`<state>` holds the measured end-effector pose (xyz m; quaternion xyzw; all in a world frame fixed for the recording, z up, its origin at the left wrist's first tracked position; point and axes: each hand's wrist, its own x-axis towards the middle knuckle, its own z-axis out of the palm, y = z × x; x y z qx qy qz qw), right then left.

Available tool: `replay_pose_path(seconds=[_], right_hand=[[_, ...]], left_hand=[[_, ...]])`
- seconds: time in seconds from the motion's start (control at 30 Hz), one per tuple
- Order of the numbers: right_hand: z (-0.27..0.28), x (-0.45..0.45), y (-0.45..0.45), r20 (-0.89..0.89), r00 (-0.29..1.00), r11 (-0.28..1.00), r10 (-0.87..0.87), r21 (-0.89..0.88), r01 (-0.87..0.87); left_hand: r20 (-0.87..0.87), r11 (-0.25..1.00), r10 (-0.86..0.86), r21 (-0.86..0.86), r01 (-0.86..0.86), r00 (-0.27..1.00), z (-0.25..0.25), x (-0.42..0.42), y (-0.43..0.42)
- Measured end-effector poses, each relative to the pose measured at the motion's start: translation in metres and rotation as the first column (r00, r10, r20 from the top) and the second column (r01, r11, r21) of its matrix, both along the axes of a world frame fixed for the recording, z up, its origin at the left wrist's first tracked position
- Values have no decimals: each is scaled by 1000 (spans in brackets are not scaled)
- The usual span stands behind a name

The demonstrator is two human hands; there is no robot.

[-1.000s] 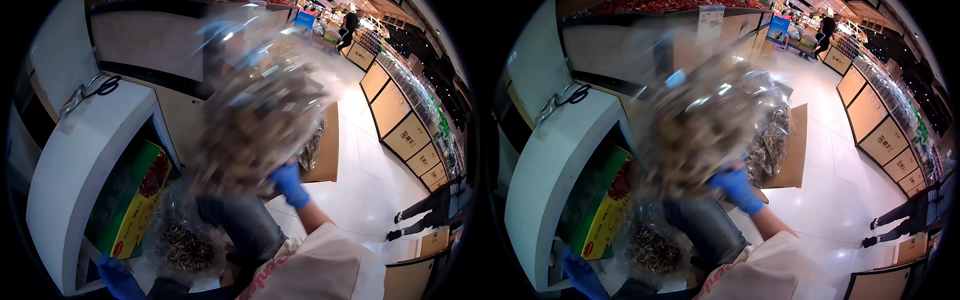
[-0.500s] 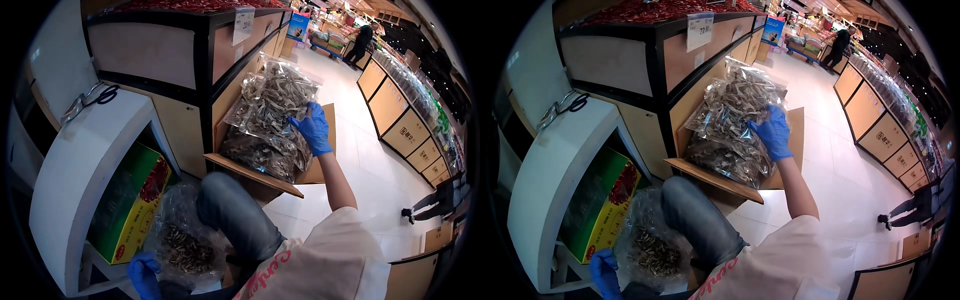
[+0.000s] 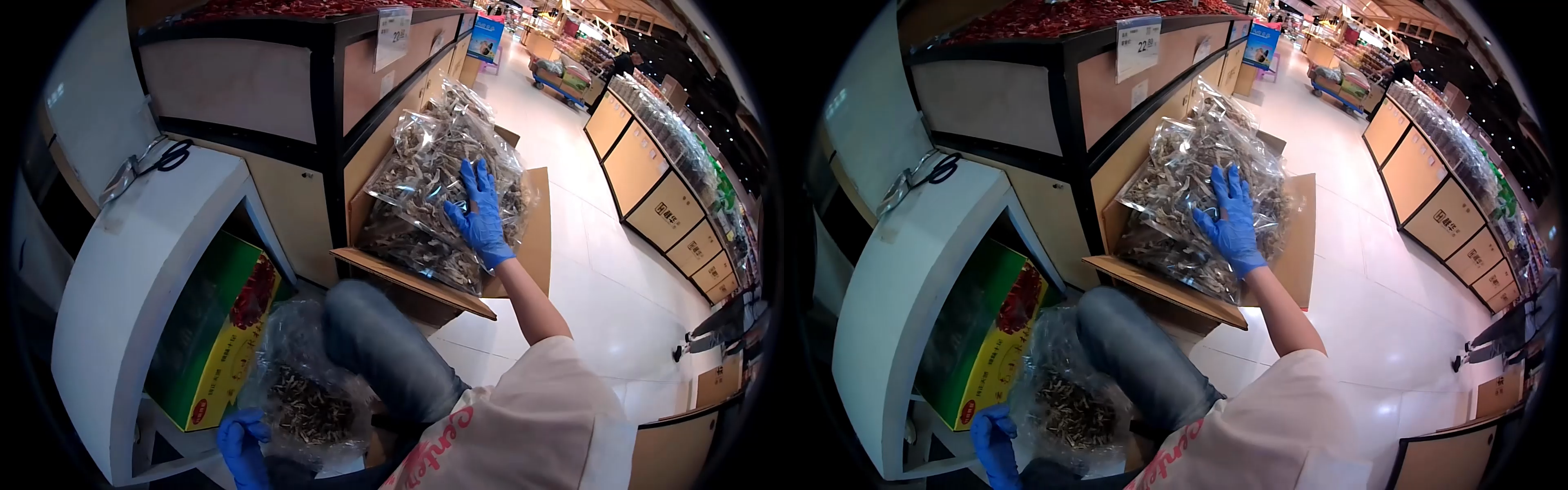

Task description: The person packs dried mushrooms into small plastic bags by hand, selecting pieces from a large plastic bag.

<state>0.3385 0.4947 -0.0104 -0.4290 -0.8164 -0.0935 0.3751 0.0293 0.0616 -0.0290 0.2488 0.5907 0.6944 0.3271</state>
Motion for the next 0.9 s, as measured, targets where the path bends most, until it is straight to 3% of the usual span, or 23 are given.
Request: replay_pose_path(seconds=[0.07,0.13,0.27,0.33,0.4,0.47,0.53,0.57,0.6,0.67,0.73,0.8,0.83,0.87,0.9], right_hand=[[8,3,2,18,999,995,38,-89,-36],[32,5,-16,42,998,998,49,-45,-47],[34,35,-43,-353,936,1000,2,-15,-8],[14,69,-42,-656,750,996,-82,-80,39],[-13,121,-33,-732,624,962,-273,-221,162],[-42,179,-22,-753,398,844,-524,-520,128],[-39,198,-43,-510,269,458,-817,-858,-233],[-76,231,-16,-472,80,402,-878,-817,-413],[-76,232,-22,-579,229,280,-783,-656,-701],[-65,199,-18,-718,258,417,-647,-616,-668],[-22,148,-26,-659,424,356,-622,-719,-597],[-22,109,-14,-729,460,409,-507,-673,-616],[-21,100,-8,-588,653,333,-478,-809,-485],[-23,90,-9,-416,787,433,-456,-876,-212],[-28,77,-14,-417,781,572,-465,-815,-94]], left_hand=[[-29,1000,-3,7,4,1000,0,1,1],[-19,1000,-19,19,20,1000,3,1,1],[4,1000,-24,20,24,1000,2,-1,-6],[0,999,-30,15,30,1000,4,-1,-8],[-1,999,-48,13,48,999,3,-1,-11],[-11,999,50,-19,-50,999,-4,0,-15],[-23,1000,-2,-27,1,1000,-3,-2,-19],[-40,999,-40,-30,39,998,-4,-2,-19],[-35,999,-38,-29,37,999,-5,-2,-17],[-40,999,-50,-24,49,998,-6,0,-15],[-15,999,-34,-30,34,999,-6,0,-12],[12,999,-21,-36,21,1000,-8,0,-11],[0,999,-38,-38,38,999,-10,-1,-11],[-12,998,-52,-37,52,999,-11,-2,-11],[-10,998,-48,-33,48,999,-10,-1,-12]])
